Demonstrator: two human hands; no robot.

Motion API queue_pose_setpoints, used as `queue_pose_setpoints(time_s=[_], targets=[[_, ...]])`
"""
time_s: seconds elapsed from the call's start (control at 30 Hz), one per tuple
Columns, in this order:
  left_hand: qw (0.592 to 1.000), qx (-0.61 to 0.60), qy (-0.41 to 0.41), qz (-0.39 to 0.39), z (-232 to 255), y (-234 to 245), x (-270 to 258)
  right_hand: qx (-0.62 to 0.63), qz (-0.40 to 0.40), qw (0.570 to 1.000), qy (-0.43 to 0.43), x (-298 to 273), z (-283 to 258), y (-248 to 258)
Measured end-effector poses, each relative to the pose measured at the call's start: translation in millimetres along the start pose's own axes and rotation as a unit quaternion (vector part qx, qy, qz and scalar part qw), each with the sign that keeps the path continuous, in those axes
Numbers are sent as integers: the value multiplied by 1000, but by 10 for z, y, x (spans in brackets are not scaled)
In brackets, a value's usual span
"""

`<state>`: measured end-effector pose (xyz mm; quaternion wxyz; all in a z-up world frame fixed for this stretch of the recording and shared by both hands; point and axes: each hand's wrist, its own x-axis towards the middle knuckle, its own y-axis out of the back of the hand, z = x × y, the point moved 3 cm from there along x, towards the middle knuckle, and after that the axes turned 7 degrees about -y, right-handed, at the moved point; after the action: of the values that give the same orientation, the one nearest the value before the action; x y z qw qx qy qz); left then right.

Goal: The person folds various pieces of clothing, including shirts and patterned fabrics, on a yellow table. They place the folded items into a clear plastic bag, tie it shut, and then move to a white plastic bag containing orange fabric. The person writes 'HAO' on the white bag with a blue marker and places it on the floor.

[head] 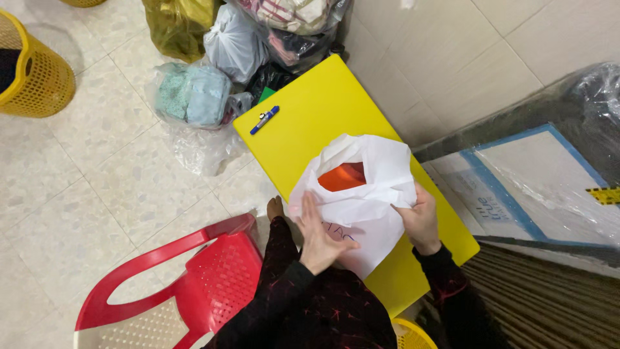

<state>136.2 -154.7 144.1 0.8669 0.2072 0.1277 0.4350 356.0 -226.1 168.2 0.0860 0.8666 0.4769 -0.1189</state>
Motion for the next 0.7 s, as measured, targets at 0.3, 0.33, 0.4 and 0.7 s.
queue_pose_setpoints(time_s=[0.3, 0.33, 0.4, 0.7], targets=[[996, 21, -45, 70, 141, -594, 347, 190, 111, 971, 90, -133, -171, -253], [995, 6, -61, 73, 179, -545, 402, 200, 126, 967, 94, -145, -207, -238], [992, -21, -94, 77, 249, -401, 533, 207, 148, 958, 133, -186, -297, -202], [972, -40, -226, 58, 186, 313, 900, -24, 49, 994, 99, -476, -473, 6]])
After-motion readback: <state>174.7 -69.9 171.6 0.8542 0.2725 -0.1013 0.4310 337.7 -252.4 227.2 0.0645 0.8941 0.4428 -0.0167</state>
